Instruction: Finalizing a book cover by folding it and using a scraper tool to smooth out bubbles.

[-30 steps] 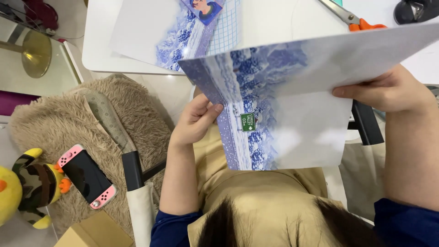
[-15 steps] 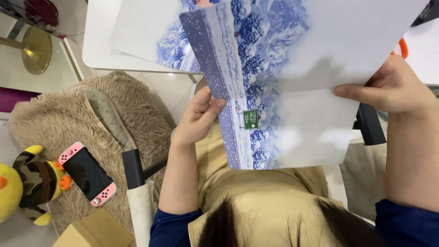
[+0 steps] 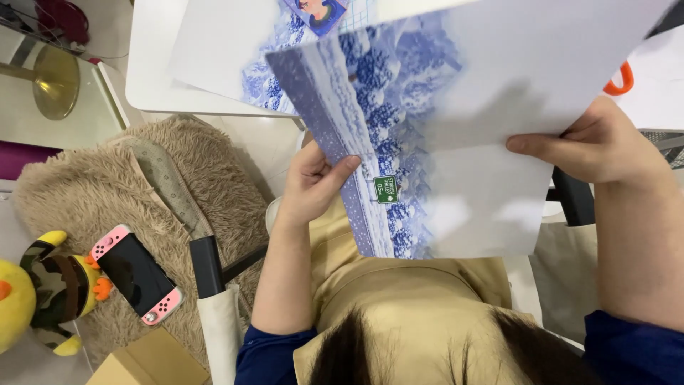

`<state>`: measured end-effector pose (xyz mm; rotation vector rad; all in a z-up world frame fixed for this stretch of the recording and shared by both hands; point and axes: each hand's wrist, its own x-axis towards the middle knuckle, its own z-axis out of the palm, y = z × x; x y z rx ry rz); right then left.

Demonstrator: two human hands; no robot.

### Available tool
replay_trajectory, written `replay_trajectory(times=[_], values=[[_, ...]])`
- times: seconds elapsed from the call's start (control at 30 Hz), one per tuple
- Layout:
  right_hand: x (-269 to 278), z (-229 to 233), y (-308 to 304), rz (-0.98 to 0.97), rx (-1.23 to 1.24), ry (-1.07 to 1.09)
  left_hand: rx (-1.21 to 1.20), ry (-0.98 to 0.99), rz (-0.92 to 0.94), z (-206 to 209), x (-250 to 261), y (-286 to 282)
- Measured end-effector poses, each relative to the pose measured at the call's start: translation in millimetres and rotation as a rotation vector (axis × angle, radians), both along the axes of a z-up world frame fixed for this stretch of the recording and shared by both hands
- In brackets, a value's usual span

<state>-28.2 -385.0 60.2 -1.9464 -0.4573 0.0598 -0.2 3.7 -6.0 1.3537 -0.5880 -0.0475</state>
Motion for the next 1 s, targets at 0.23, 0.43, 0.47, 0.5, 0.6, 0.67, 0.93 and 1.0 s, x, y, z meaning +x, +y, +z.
replay_trajectory(times=[0.23,0.43,0.47,0.5,0.6,0.67,0.93,1.0], values=[[5,24,16,-0.031,-0.106,-0.237,0.009,-0.139,0.056,2,0,-2],[-5,25,13,0.042,0.005,-0.027,-0.012,0.017,-0.016,-11,-3,4],[-3,30,18,0.042,0.006,-0.028,-0.011,0.017,-0.015,-5,-3,3],[0,35,22,0.158,0.071,-0.083,-0.028,-0.049,-0.052,1,-2,3],[-4,22,12,0.072,0.082,-0.040,0.000,-0.013,-0.030,-9,-3,3],[-6,11,2,-0.125,0.029,0.059,0.043,0.089,0.034,-11,-3,4],[-1,13,6,0.110,0.011,-0.126,0.122,-0.069,-0.133,28,-4,7],[1,17,8,0.097,-0.023,-0.124,0.163,-0.066,-0.130,36,-6,8]])
